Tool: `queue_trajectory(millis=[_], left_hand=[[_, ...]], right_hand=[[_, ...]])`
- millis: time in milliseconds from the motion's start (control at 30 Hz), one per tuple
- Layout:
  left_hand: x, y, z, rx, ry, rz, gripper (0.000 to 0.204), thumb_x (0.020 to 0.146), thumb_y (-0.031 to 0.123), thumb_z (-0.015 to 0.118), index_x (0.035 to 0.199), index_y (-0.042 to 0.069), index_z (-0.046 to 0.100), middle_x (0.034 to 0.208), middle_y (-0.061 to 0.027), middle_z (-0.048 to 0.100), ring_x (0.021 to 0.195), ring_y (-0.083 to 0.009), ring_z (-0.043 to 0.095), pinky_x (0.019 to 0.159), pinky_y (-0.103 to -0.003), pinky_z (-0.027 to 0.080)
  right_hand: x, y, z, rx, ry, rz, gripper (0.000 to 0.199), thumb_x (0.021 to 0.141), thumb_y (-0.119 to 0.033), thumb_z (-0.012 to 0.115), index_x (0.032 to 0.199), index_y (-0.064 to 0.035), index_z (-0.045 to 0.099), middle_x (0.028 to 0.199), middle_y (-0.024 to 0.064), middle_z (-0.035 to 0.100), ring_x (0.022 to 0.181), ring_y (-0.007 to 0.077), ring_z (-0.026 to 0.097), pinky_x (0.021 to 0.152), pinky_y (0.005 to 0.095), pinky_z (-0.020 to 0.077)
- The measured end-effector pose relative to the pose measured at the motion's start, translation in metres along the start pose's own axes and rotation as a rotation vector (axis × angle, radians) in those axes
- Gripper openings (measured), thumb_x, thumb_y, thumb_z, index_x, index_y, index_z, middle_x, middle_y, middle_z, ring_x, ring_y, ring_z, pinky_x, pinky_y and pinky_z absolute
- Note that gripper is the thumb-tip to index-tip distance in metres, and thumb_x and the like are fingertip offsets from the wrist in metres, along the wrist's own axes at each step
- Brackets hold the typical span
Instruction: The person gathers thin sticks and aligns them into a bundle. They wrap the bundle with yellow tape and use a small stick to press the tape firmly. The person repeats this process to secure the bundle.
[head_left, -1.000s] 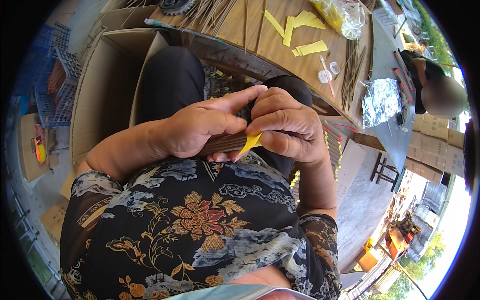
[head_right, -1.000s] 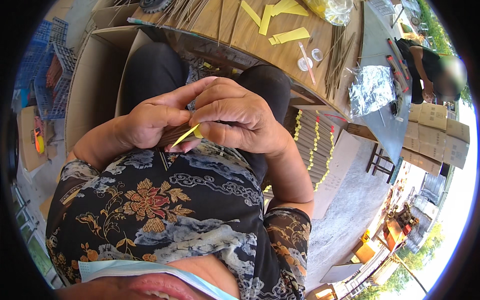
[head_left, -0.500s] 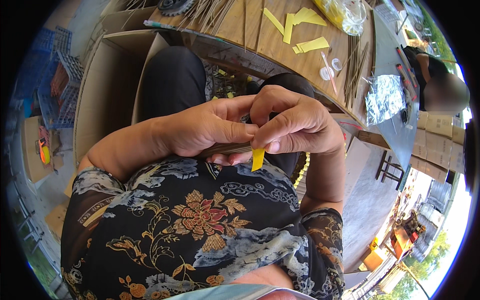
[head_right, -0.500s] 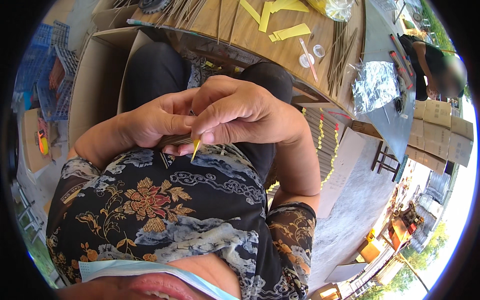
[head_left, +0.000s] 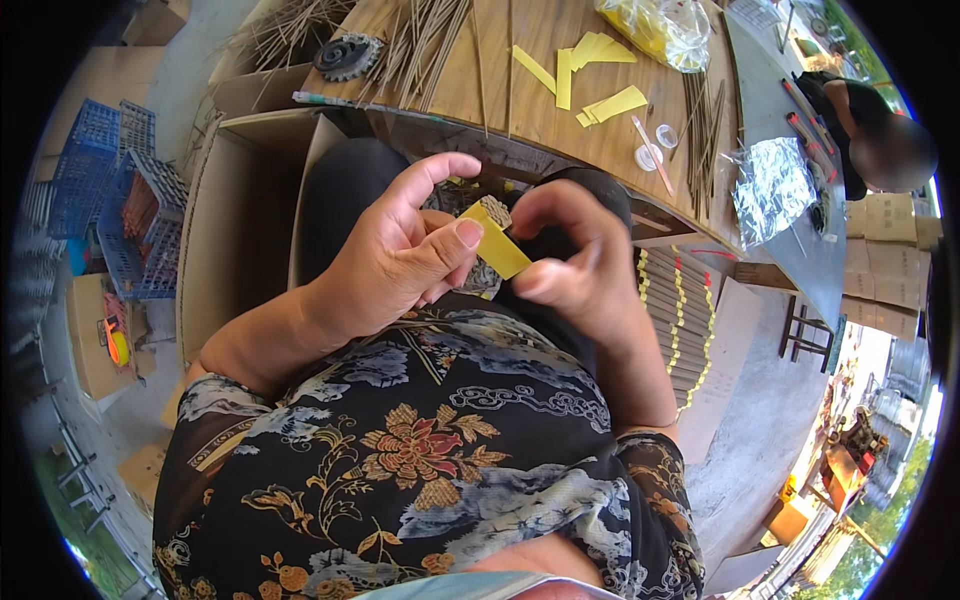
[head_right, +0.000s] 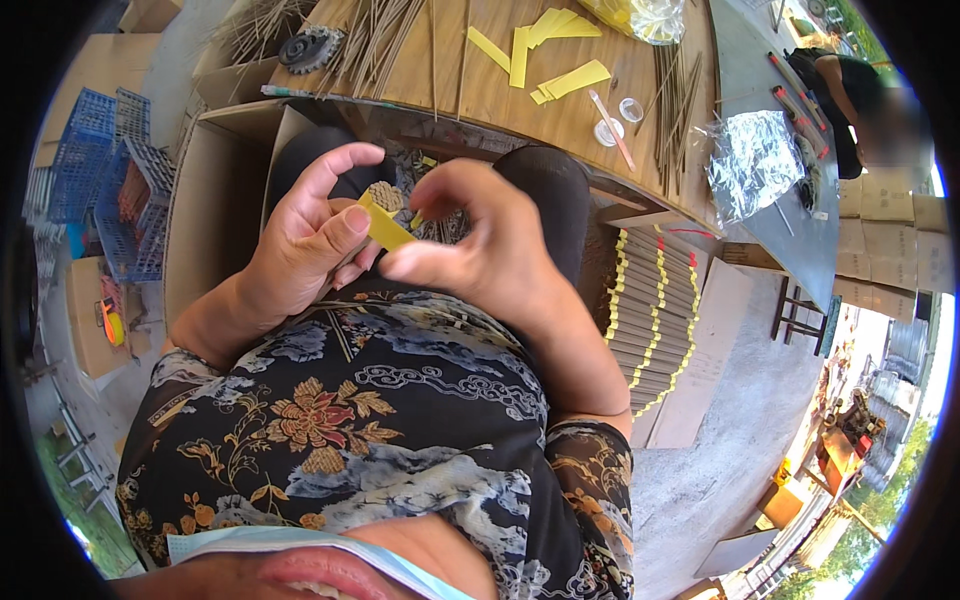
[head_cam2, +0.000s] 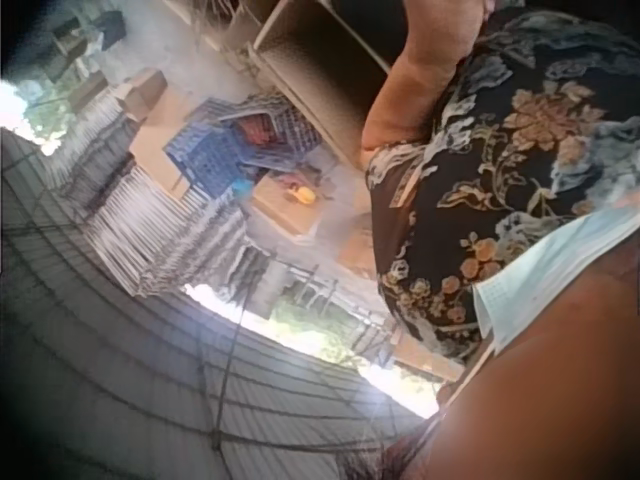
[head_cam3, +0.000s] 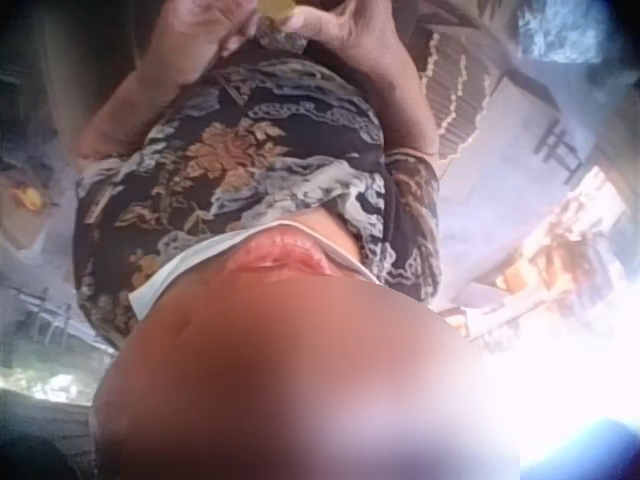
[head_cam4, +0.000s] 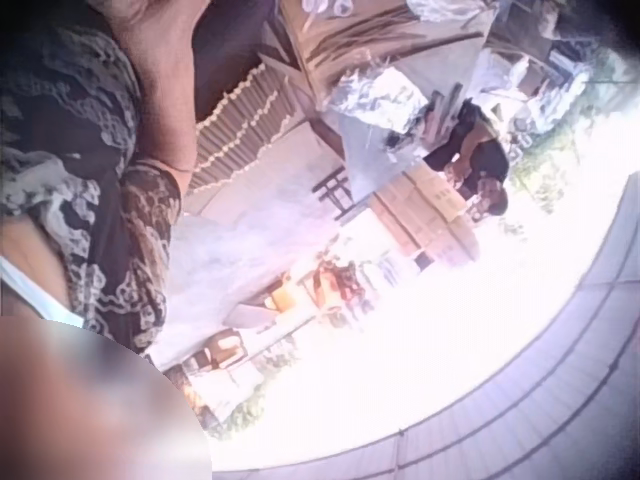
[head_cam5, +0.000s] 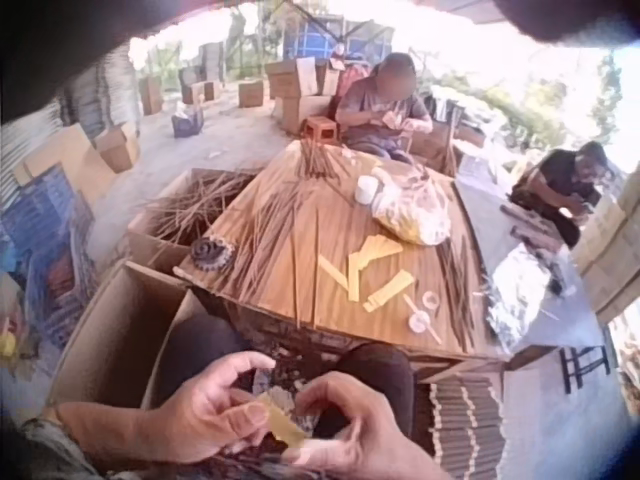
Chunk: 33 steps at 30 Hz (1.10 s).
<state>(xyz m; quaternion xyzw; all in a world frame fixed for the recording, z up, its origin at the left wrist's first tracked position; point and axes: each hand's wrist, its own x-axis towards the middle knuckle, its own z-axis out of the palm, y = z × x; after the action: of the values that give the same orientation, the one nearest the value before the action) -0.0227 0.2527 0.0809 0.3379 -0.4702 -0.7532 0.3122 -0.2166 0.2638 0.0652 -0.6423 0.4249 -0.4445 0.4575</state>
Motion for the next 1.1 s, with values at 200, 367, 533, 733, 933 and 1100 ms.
queue_trajectory(millis=[200, 367, 533, 733, 933, 1100], left_hand=[[0.001, -0.004, 0.000, -0.054, -0.013, -0.014, 0.026, 0.089, 0.023, 0.051, 0.105, 0.005, 0.040, 0.071, -0.0032, 0.051, 0.051, -0.0037, 0.042, 0.042, -0.014, 0.033], [0.000, -0.004, -0.008, -0.174, -0.161, -0.015, 0.027, 0.090, 0.026, 0.049, 0.107, 0.006, 0.041, 0.082, -0.0041, 0.050, 0.057, -0.0067, 0.046, 0.042, -0.016, 0.035], [0.002, -0.002, -0.009, -0.198, -0.266, -0.009, 0.028, 0.091, 0.028, 0.046, 0.107, 0.006, 0.042, 0.077, -0.0051, 0.050, 0.055, -0.0073, 0.045, 0.041, -0.017, 0.034], [0.005, -0.003, -0.010, -0.303, -0.342, -0.089, 0.028, 0.091, 0.026, 0.045, 0.107, 0.004, 0.042, 0.075, -0.0065, 0.050, 0.051, -0.0085, 0.045, 0.040, -0.018, 0.034], [0.008, 0.000, -0.005, -0.328, -0.411, -0.098, 0.026, 0.093, 0.022, 0.042, 0.109, 0.002, 0.044, 0.084, -0.0094, 0.055, 0.062, -0.0123, 0.053, 0.050, -0.021, 0.043], [0.011, 0.017, -0.004, 0.290, -0.335, 0.069, 0.026, 0.092, 0.014, 0.042, 0.109, -0.004, 0.051, 0.102, -0.0096, 0.055, 0.095, -0.0137, 0.051, 0.083, -0.022, 0.038]], right_hand=[[0.000, 0.002, 0.018, 0.122, -0.014, 0.089, 0.034, 0.073, -0.028, 0.070, 0.070, -0.0005, 0.051, 0.062, 0.0072, 0.049, 0.058, 0.0132, 0.047, 0.051, 0.0278, 0.0400], [0.004, 0.007, 0.016, 0.048, -0.061, -0.146, 0.024, 0.078, -0.021, 0.065, 0.072, -0.0031, 0.052, 0.063, 0.0071, 0.050, 0.056, 0.0185, 0.048, 0.052, 0.0281, 0.0403], [0.007, 0.013, 0.014, 0.079, -0.047, -0.349, 0.019, 0.077, -0.016, 0.066, 0.072, -0.0043, 0.052, 0.065, 0.0066, 0.051, 0.059, 0.0206, 0.051, 0.054, 0.0296, 0.0412], [0.009, 0.017, 0.002, -0.018, -0.131, -0.413, 0.022, 0.072, -0.017, 0.071, 0.075, -0.0046, 0.053, 0.069, 0.0059, 0.053, 0.062, 0.0208, 0.052, 0.055, 0.0294, 0.0433], [0.017, 0.011, 0.003, 0.043, 0.068, -0.517, 0.039, 0.065, -0.028, 0.074, 0.093, -0.0050, 0.059, 0.085, 0.0066, 0.058, 0.073, 0.0218, 0.056, 0.066, 0.0283, 0.0464], [0.015, 0.002, -0.012, -0.139, -0.071, -0.684, 0.038, 0.065, -0.027, 0.073, 0.089, 0.0005, 0.063, 0.091, 0.0110, 0.057, 0.084, 0.0236, 0.057, 0.071, 0.0318, 0.0464]])
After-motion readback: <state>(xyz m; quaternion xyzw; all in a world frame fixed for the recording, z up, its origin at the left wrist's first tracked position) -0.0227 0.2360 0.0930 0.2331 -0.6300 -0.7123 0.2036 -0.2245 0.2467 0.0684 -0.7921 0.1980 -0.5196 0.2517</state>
